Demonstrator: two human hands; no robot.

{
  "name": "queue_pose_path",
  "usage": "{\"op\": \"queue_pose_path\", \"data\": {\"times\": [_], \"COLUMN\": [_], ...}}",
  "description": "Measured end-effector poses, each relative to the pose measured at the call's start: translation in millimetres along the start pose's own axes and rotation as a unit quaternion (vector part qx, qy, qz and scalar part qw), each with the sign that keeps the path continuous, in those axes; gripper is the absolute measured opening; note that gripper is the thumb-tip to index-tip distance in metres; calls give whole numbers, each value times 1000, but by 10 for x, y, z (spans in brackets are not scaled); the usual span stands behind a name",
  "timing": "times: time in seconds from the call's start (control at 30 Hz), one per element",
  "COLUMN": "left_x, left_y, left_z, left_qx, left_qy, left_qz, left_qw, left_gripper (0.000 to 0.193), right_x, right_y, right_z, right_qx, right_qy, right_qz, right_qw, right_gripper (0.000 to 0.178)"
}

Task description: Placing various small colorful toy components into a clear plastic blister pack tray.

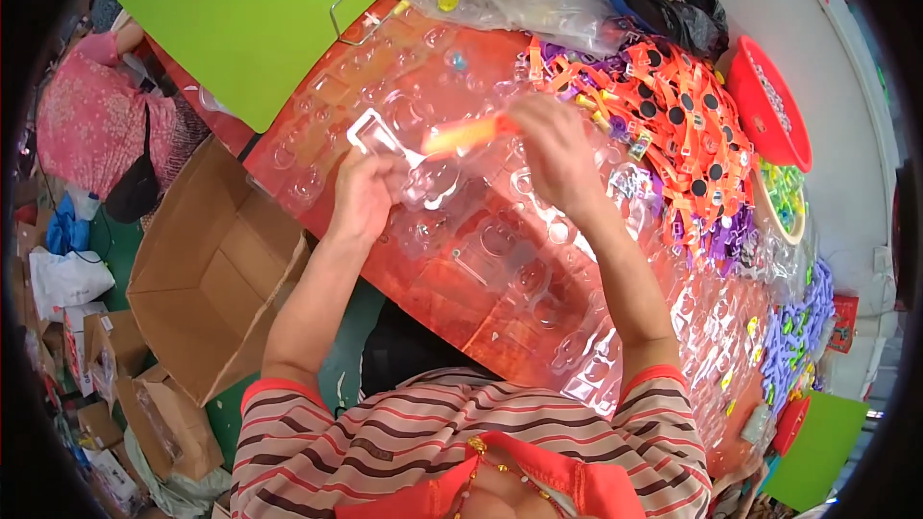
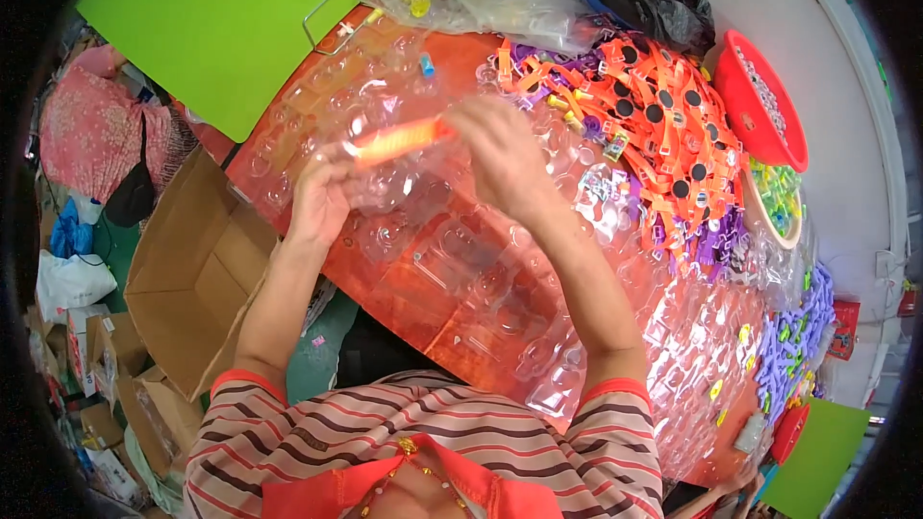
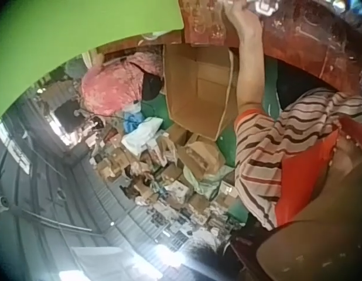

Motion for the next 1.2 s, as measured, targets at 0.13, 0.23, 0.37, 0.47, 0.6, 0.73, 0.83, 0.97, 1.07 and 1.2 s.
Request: {"op": "queue_pose_path", "data": {"times": [0.13,0.23,0.37,0.47,0.6,0.73,0.83,0.97,1.07,1.2], "left_x": [-94,-105,-133,-123,-89,-72,-36,98,36,-35], "left_y": [-36,78,-31,-49,54,-14,-126,-120,55,38], "left_z": [-227,-375,-495,-539,-546,-568,-593,-385,-36,220], "left_qx": [-26,-40,9,10,-17,-16,7,49,14,47], "left_qy": [-58,-66,-54,-53,-37,-35,-39,2,12,29], "left_qz": [-7,-36,-44,-66,-87,-67,-75,-52,-45,-60], "left_qw": [998,996,998,996,995,997,996,997,999,997], "left_gripper": [27,23,23,23,21,29,25,25,27,28], "right_x": [-333,-414,-216,-149,-95,-125,-23,784,1386,1313], "right_y": [120,234,276,341,517,544,407,453,425,548], "right_z": [-171,-233,-228,-233,-256,-201,-111,98,172,183], "right_qx": [-120,-199,-186,-203,-230,-246,-174,-64,6,-96], "right_qy": [-46,-54,47,104,140,119,144,334,402,390], "right_qz": [23,46,200,252,194,195,266,388,453,491], "right_qw": [991,977,961,941,943,942,937,857,796,773], "right_gripper": [39,27,28,31,36,39,41,38,40,37]}}
Point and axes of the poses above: each hand's wrist, its own z-axis towards the middle knuckle, its own y-axis out of the palm, x = y × z, the point moved 9 cm from there along z, towards the middle knuckle, and after that the axes turned 14 degrees about y, right-handed, at the moved point
